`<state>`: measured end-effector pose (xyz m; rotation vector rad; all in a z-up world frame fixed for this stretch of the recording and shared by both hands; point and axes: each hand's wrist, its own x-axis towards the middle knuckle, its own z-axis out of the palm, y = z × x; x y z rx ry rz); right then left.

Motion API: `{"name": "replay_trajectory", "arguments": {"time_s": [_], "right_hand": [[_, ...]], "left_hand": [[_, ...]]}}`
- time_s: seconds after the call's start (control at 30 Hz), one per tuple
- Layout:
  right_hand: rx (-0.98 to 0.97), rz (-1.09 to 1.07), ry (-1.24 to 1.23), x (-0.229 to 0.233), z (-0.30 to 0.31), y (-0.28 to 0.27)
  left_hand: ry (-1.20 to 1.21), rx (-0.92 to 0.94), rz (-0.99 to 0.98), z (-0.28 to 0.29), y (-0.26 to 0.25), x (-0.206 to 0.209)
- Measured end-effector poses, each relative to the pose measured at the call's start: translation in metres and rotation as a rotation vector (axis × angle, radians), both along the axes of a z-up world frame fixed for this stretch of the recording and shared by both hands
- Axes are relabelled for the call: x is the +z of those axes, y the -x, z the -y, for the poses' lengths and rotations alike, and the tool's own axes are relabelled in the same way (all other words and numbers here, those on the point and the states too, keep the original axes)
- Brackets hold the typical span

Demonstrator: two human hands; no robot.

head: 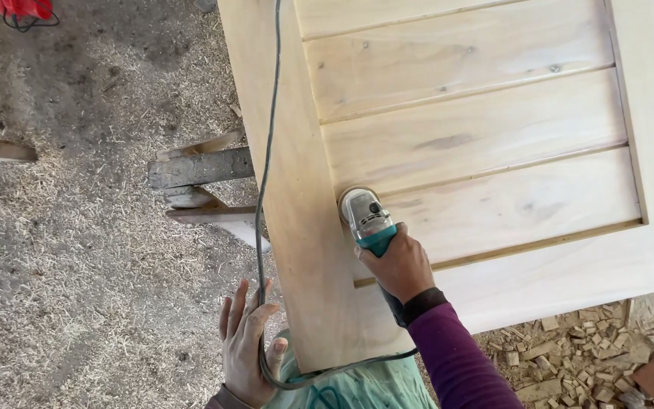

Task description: Sanding a wooden door using a power sander.

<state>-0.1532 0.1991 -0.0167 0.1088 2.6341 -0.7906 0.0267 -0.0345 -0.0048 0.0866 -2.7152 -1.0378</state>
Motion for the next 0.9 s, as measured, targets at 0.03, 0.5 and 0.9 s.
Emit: {"name": "replay_trajectory", "arguments": {"time_s": [0.03, 0.5, 0.9], "right_hand": [[-0.002, 0.000, -0.001, 0.000, -0.001, -0.003], [-0.061, 0.032, -0.034, -0.029, -0.074, -0.010], [-0.464, -0.060, 0.013, -0.035, -0.173, 0.028]], "left_hand": [[-0.001, -0.002, 0.000, 0.001, -0.001, -0.001], [0.034, -0.059, 0.011, -0.009, 0.002, -0.008], [0.039, -0.101, 0.058, -0.027, 0.007, -0.009]]}}
